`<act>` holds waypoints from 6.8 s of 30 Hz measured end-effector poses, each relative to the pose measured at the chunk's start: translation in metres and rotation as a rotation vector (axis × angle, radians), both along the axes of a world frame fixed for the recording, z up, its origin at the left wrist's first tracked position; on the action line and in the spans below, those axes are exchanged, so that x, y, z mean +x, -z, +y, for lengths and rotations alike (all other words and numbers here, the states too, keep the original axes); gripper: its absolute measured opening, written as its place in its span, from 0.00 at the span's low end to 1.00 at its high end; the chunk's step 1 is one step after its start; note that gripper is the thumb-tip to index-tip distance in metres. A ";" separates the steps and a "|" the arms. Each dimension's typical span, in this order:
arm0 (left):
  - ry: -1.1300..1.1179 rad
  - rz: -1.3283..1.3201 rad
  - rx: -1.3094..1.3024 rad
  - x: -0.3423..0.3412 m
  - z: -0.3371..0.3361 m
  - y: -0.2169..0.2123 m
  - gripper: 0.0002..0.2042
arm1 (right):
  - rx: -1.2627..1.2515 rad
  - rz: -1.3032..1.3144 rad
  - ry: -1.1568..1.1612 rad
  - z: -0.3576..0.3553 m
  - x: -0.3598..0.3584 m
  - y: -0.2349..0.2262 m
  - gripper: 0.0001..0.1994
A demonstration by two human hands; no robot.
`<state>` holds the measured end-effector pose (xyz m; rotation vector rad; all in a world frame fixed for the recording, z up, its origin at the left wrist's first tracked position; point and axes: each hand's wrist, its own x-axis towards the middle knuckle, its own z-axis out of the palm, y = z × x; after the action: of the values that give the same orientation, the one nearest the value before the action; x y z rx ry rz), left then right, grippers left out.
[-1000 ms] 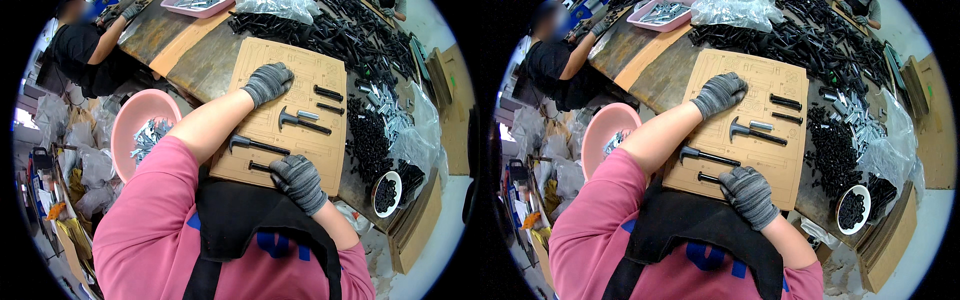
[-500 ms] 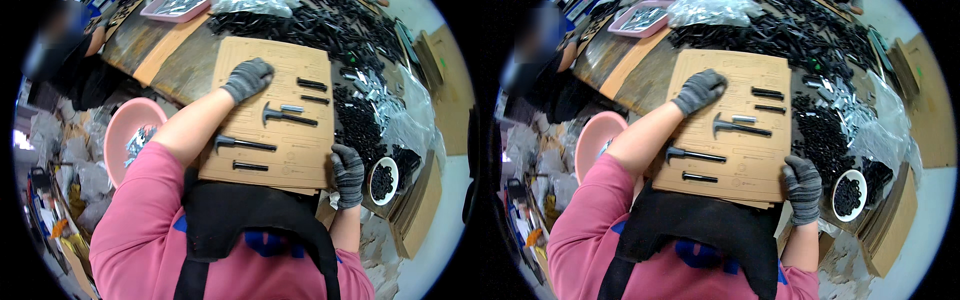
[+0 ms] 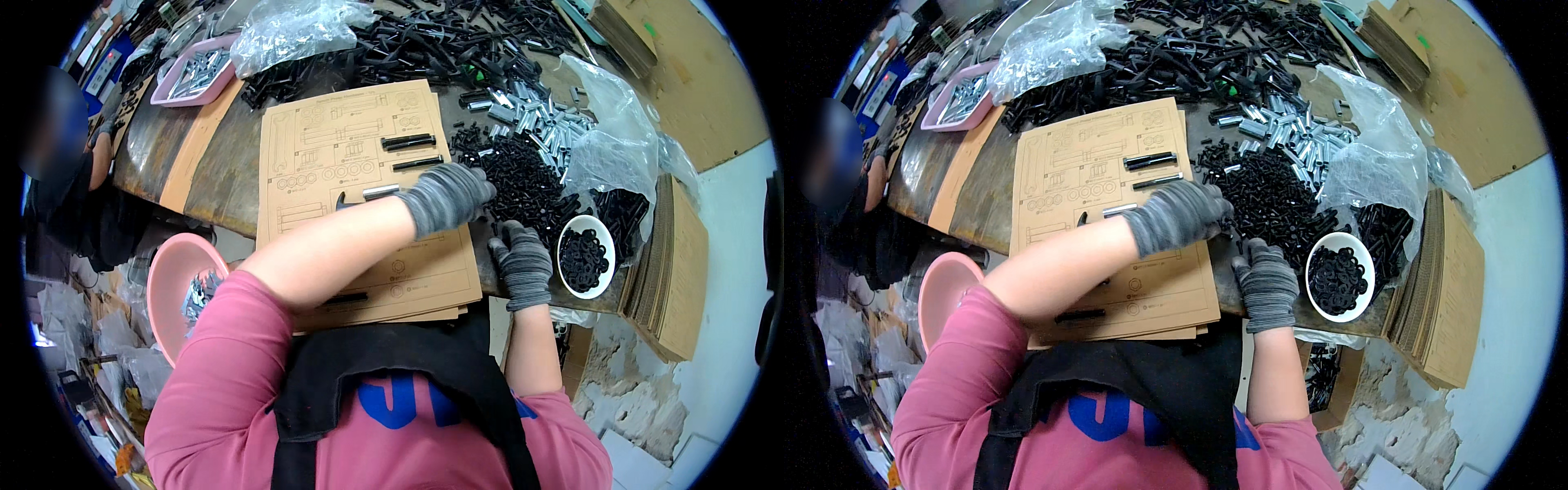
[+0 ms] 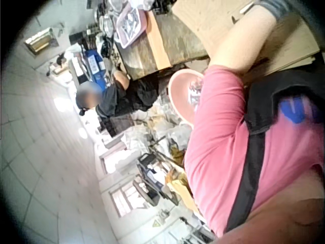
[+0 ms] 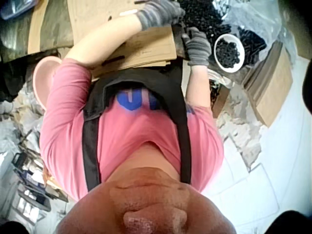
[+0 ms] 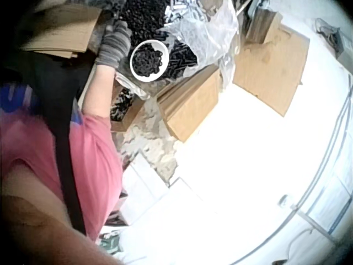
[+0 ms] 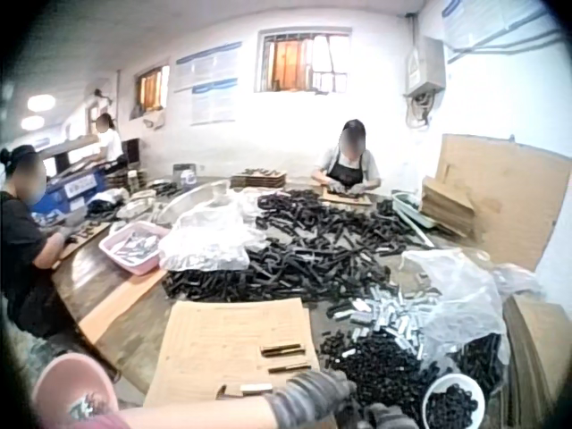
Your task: The person assembles tool kits by placing hammers, wrenches, and small metal parts onto printed cardboard templates. They retrieve items from piles and a pink basin, arrange them in designated slots, and occasionally adjust the templates on the table.
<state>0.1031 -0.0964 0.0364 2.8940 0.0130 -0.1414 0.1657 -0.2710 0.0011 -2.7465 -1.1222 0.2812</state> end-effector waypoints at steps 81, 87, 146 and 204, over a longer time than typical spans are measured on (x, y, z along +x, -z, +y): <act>-0.696 -0.023 -0.133 -0.122 0.157 0.016 0.10 | 0.236 0.096 -0.650 0.228 -0.057 -0.024 0.10; -0.483 -0.148 -0.169 -0.127 0.167 0.028 0.13 | 0.068 0.041 -0.659 0.231 -0.057 -0.043 0.11; 0.117 0.193 0.195 0.042 -0.021 0.022 0.12 | -0.203 -0.012 -0.070 0.027 0.016 -0.004 0.17; -0.635 0.084 -0.237 -0.168 0.177 0.023 0.15 | -0.061 -0.060 -0.812 0.287 -0.091 -0.012 0.11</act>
<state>-0.0647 0.0805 0.0136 2.5021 0.8525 -0.1336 0.0750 0.0164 0.0132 -2.2008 -2.2226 0.3216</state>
